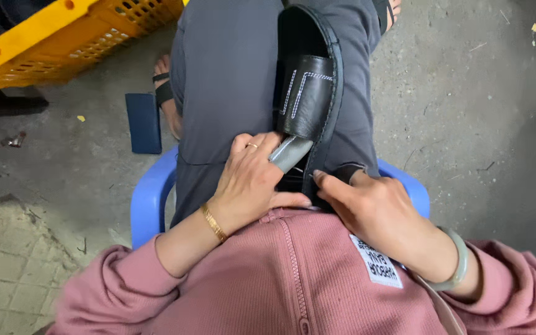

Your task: The person sits on a blue stool and sews a black leather slide sandal resting on their lap. They use a small hammer to drive a needle through the shoe's strap and sole, repeatedly pulling the thread and hammering to secure stitches. Yellow baskets filled with similar sandals are visible nearby.

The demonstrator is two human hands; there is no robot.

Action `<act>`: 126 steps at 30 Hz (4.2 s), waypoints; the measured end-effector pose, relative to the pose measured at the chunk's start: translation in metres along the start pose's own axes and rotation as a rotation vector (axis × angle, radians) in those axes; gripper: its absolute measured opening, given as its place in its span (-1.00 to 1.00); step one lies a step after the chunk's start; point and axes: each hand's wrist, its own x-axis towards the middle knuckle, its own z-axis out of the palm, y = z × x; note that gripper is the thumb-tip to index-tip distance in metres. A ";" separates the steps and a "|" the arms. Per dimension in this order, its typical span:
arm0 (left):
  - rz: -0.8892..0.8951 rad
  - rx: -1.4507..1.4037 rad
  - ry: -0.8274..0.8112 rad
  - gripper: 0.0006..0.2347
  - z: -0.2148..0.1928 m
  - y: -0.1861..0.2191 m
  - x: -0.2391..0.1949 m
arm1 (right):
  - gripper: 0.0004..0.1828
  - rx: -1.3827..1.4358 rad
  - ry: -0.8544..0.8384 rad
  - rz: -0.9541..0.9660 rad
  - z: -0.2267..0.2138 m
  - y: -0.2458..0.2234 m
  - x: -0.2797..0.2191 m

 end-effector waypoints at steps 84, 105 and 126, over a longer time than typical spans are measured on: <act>-0.103 0.056 0.028 -0.67 -0.024 -0.005 -0.018 | -0.55 0.299 0.513 0.659 0.049 0.204 -0.095; -0.594 -1.328 0.475 -0.69 -0.026 -0.078 0.025 | -0.53 0.697 0.346 0.110 0.062 0.046 0.012; -0.565 0.665 0.187 -0.66 -0.109 -0.117 -0.078 | -0.37 -0.022 -0.105 -0.001 -0.049 0.029 -0.017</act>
